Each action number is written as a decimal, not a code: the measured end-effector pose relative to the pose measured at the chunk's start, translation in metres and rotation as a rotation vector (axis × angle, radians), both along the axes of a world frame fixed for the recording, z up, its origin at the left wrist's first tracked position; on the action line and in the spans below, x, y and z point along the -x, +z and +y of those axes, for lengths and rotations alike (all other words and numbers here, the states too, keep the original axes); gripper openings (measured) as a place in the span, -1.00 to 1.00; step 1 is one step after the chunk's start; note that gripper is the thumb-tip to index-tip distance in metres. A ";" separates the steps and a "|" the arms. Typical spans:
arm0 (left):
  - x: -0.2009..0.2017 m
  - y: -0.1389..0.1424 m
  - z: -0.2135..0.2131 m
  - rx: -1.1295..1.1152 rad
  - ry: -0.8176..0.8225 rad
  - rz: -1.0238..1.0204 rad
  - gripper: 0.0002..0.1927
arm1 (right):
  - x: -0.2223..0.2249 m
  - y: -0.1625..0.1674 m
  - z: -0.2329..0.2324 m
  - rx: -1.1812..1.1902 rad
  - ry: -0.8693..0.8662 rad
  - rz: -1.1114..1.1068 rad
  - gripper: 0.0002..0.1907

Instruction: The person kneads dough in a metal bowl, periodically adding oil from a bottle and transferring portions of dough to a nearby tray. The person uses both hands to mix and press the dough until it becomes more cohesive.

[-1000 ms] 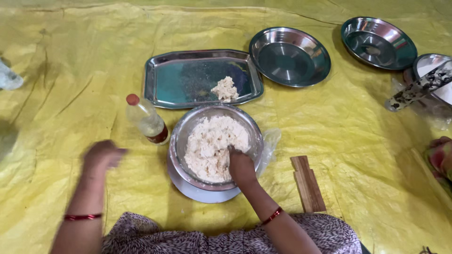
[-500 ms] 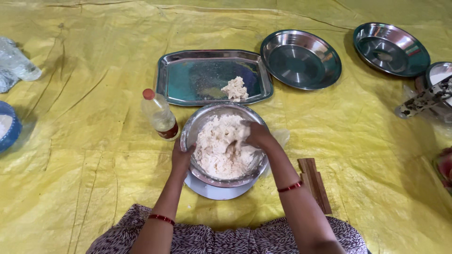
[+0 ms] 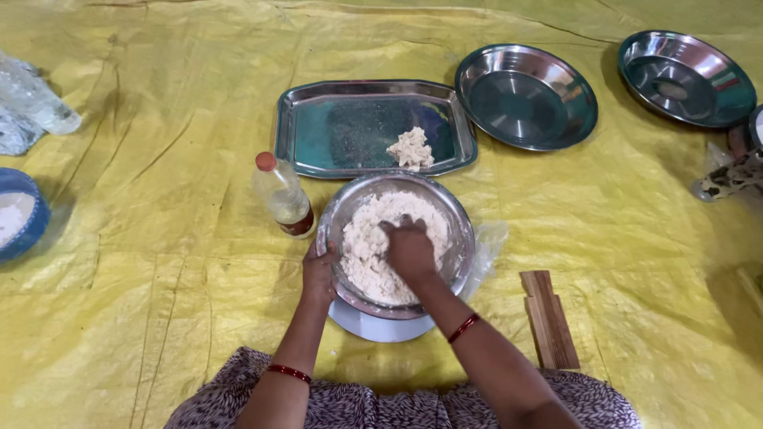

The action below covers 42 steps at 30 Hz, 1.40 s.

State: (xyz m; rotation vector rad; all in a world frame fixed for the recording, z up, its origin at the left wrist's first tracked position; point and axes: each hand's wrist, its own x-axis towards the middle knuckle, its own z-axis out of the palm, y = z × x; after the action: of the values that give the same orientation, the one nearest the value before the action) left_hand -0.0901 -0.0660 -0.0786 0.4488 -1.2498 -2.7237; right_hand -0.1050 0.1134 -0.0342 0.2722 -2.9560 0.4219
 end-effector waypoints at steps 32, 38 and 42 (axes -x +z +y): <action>0.012 -0.015 0.006 -0.096 -0.014 0.035 -0.63 | 0.057 0.025 0.087 0.253 -0.055 -0.267 -0.46; 0.015 -0.023 0.003 -0.066 0.025 0.029 -0.66 | 0.076 0.021 0.015 0.068 0.138 -0.316 -0.37; 0.015 -0.025 -0.001 -0.187 -0.023 -0.010 -0.66 | 0.037 0.038 -0.025 -0.335 0.285 -0.250 -0.29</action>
State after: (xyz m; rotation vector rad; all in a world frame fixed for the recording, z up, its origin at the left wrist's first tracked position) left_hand -0.1054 -0.0672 -0.1037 0.4690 -1.0115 -2.8742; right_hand -0.1417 0.0881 0.0037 0.7357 -3.2331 -0.0185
